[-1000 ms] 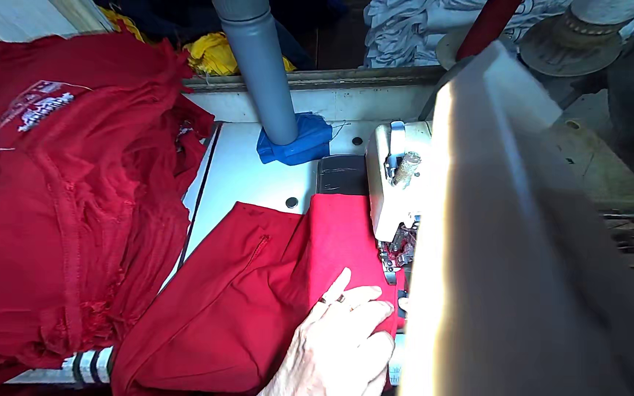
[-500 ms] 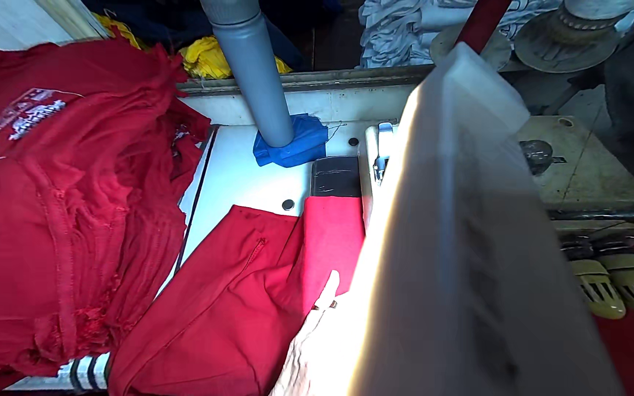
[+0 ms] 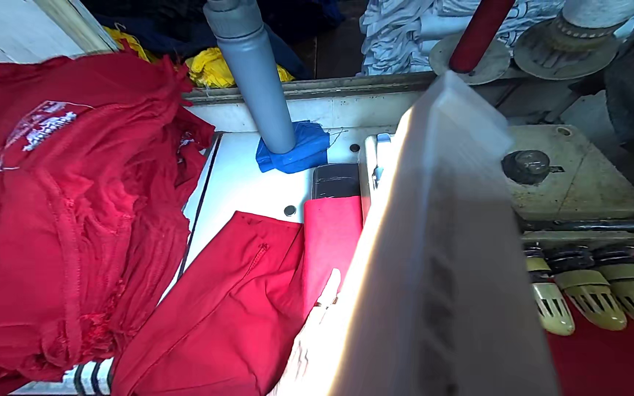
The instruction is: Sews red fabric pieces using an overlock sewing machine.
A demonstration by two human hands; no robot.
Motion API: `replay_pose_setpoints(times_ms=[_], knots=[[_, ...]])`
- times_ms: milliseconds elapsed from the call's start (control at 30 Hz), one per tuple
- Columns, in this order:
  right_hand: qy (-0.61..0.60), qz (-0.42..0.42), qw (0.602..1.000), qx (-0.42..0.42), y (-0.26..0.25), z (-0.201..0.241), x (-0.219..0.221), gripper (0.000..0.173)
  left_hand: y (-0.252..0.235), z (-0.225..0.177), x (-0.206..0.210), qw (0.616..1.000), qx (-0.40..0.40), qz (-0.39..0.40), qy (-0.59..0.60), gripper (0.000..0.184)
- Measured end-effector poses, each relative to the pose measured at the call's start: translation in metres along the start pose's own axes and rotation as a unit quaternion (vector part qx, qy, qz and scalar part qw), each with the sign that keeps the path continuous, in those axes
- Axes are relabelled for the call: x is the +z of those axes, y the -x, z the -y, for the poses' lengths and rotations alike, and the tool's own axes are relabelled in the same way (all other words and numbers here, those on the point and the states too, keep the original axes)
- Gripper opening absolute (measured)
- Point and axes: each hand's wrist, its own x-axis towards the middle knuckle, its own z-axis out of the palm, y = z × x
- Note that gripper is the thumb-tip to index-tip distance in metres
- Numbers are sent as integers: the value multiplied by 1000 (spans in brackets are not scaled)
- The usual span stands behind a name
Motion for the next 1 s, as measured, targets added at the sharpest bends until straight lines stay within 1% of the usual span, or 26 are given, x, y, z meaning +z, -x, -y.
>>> replay_pose_setpoints(times_ms=[133, 267, 300, 367, 467, 533, 600, 700, 733, 767, 833, 867, 900, 933, 967, 1000], knots=[[-24, -36, 999, -7, 3, -3, 7, 19, 0, 1, -2, 1000, -4, 19, 20, 18], [-20, -83, 996, 2, 4, 9, 14, 17, 1, 2, -2, 999, -10, 32, 38, 21], [-16, -91, 996, 4, 3, 11, 15, 17, -1, 2, -2, 999, -5, 33, 31, 23], [-22, -109, 994, 9, 2, 14, 16, 19, -5, 0, -5, 999, 15, 26, -21, 26], [-45, -122, 991, 13, 0, 11, 17, 20, -12, -3, -7, 999, -1, 14, -43, 25], [-73, -97, 992, 17, 5, 4, 19, 15, -8, -1, -2, 1000, -8, -7, 4, 25], [-89, -50, 994, 33, 10, 1, 19, 11, -1, 8, 9, 996, -4, -67, 50, 21], [-163, 5, 986, 27, 18, -12, 18, 7, 2, 22, 19, 990, 25, -134, 43, 18], [-219, 14, 976, 18, 20, -16, 16, 5, 2, 25, 19, 989, 33, -138, 40, 20], [-290, 42, 956, 18, 20, -17, 11, 11, 2, 29, 17, 990, 40, -129, 35, 23], [-406, 119, 904, 65, 19, -14, 1, 26, 4, 35, 15, 993, 47, -106, 31, 28], [-435, 152, 882, 98, 21, -14, 0, 29, 6, 38, 14, 994, 45, -96, 34, 31], [-434, 162, 878, 125, 25, -14, 1, 29, 8, 39, 14, 995, 42, -85, 37, 34], [-390, 159, 895, 144, 28, -14, 4, 28, 9, 39, 14, 995, 41, -82, 30, 35], [-309, 163, 926, 144, 32, -14, 6, 18, 8, 37, 15, 995, 41, -87, 17, 34], [-201, 172, 957, 122, 35, -16, 10, 4, 7, 34, 15, 995, 42, -90, 3, 33]])
